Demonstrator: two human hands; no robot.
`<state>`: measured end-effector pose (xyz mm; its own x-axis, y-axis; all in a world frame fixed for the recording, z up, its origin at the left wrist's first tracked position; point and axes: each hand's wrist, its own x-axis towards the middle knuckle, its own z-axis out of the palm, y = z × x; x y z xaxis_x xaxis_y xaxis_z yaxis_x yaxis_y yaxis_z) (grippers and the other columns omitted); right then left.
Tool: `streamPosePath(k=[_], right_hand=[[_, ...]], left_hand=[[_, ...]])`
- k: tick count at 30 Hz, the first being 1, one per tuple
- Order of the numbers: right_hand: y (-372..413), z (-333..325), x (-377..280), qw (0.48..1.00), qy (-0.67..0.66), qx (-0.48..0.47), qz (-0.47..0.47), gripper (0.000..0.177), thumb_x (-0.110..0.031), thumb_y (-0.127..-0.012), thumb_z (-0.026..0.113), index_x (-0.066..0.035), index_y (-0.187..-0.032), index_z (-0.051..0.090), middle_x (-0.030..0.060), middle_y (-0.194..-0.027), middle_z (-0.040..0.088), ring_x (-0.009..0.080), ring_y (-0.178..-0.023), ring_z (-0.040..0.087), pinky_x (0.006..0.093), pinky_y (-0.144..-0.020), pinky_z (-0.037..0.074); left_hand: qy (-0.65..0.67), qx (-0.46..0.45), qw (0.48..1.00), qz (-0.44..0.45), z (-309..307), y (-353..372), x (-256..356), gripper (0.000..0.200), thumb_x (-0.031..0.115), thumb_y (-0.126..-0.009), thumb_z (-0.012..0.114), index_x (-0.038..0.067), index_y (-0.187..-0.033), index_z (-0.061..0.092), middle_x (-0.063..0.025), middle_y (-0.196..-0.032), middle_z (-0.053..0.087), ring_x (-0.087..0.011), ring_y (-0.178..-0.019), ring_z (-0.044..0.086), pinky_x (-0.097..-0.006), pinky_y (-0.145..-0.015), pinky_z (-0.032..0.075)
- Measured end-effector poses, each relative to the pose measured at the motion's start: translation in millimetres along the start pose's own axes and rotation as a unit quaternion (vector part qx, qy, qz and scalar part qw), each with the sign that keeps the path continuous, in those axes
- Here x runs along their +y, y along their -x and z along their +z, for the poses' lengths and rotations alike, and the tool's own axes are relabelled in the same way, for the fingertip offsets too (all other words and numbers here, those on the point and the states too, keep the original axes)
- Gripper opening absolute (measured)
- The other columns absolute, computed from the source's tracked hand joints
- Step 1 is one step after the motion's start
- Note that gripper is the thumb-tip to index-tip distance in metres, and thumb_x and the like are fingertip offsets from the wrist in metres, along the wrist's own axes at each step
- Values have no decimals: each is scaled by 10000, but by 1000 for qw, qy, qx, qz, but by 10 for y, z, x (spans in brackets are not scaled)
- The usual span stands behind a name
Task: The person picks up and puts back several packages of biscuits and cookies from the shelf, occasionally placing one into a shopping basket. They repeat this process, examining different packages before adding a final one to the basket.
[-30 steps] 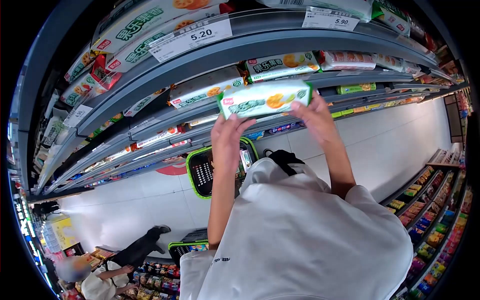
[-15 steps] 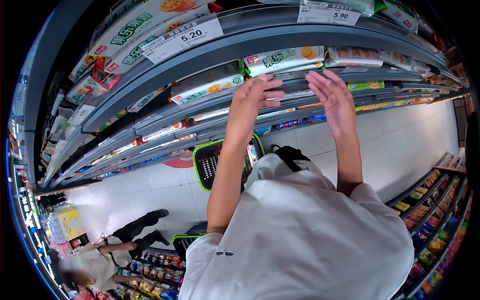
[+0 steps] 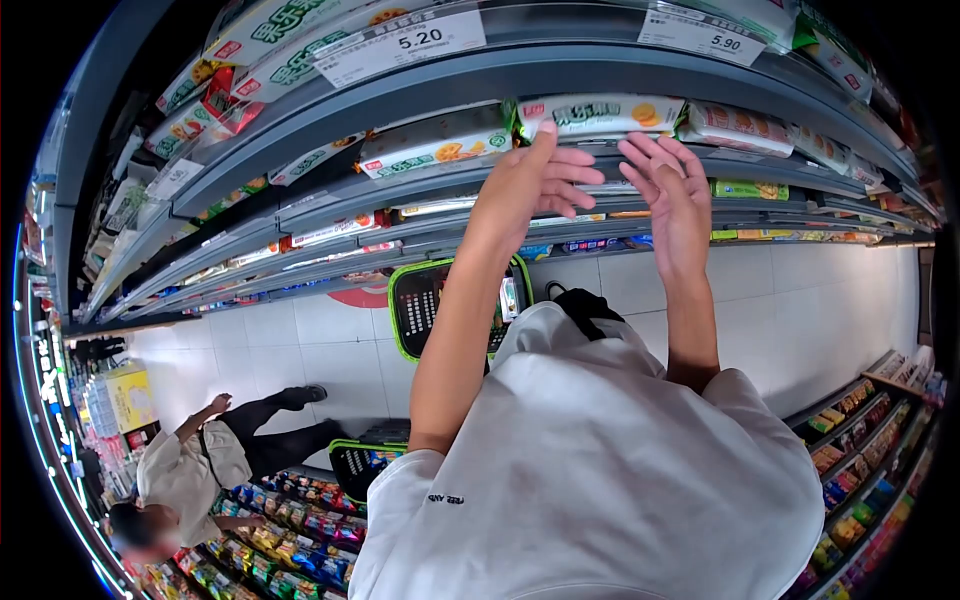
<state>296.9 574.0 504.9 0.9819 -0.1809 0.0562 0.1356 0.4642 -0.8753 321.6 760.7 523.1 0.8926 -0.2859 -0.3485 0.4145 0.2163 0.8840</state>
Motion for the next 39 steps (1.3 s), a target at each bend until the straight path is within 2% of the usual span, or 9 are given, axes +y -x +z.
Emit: streamPosePath(k=[6, 9, 11, 15, 21, 22, 25, 32, 39], right_hand=[[-35, -15, 42, 999, 32, -1, -4, 352, -41, -958, 524, 71, -1267, 399, 261, -1280, 563, 345, -1103, 644, 399, -908, 574], [-39, -37, 68, 1000, 28, -10, 6, 352, -57, -959, 536, 65, -1263, 406, 243, -1216, 602, 331, -1054, 664, 394, -873, 585], [-37, -42, 80, 999, 22, -18, 18, 353, -64, -959, 540, 63, -1262, 408, 235, -1177, 622, 325, -1029, 674, 391, -860, 589], [-47, -43, 115, 999, 39, -2, 22, 323, -63, -959, 539, 58, -1239, 433, 216, -1107, 650, 320, -992, 687, 383, -841, 593], [-44, -21, 126, 998, 45, -11, 38, 304, -54, -958, 527, 62, -1233, 468, 215, -1105, 650, 307, -974, 690, 378, -834, 594], [-39, -11, 127, 998, 43, -17, 36, 312, -55, -959, 524, 62, -1243, 470, 215, -1107, 650, 303, -976, 689, 378, -833, 593], [-43, 17, 122, 997, 54, -36, 30, 338, -63, -962, 523, 60, -1270, 460, 213, -1110, 650, 297, -987, 685, 372, -833, 589], [-41, 81, 178, 995, 60, -66, 35, 343, -70, -961, 525, 54, -1275, 461, 200, -1102, 653, 276, -962, 683, 356, -824, 580], [270, 300, 548, 975, 100, -135, 146, 304, -69, -955, 522, 22, -1245, 511, 134, -1018, 653, 190, -870, 647, 305, -794, 536]], left_hand=[[0, -21, 1000, 12, 17, -72, -33, 643, 522, -1030, 388, -65, -1026, 652, -168, -888, 724, -210, -653, 681, -302, -586, 537], [-70, 79, 993, 54, 59, 56, -109, 551, 464, -1007, 503, -66, -958, 645, -169, -833, 711, -222, -615, 667, -308, -562, 515], [-251, 280, 909, 179, 110, 110, -159, 457, 391, -958, 623, -64, -918, 638, -147, -757, 678, -154, -652, 641, -292, -570, 482], [-319, 398, 810, 289, 99, 75, -282, 442, 229, -885, 744, -99, -1103, 543, -115, -801, 616, -147, -608, 571, -318, -589, 467], [-345, 366, 788, 356, 204, -31, -322, 453, 145, -864, 739, -74, -1183, 504, -131, -868, 557, -209, -596, 557, -340, -593, 463], [-356, 353, 782, 370, 179, -95, -360, 367, 143, -898, 674, -55, -1141, 483, -194, -993, 524, -388, -692, 599, -436, -585, 484], [-389, 381, 746, 383, 148, -242, -421, 380, 154, -888, 704, -59, -1139, 513, -154, -899, 542, -255, -595, 562, -381, -583, 473], [-300, 389, 783, 382, 226, -67, -482, 419, 100, -894, 670, -59, -1233, 482, -160, -1018, 542, -210, -623, 545, -346, -599, 463], [-246, 341, 844, 333, -66, 329, -988, 343, 20, -878, 632, -21, -1205, 540, -120, -942, 587, -187, -619, 554, -330, -582, 472]])
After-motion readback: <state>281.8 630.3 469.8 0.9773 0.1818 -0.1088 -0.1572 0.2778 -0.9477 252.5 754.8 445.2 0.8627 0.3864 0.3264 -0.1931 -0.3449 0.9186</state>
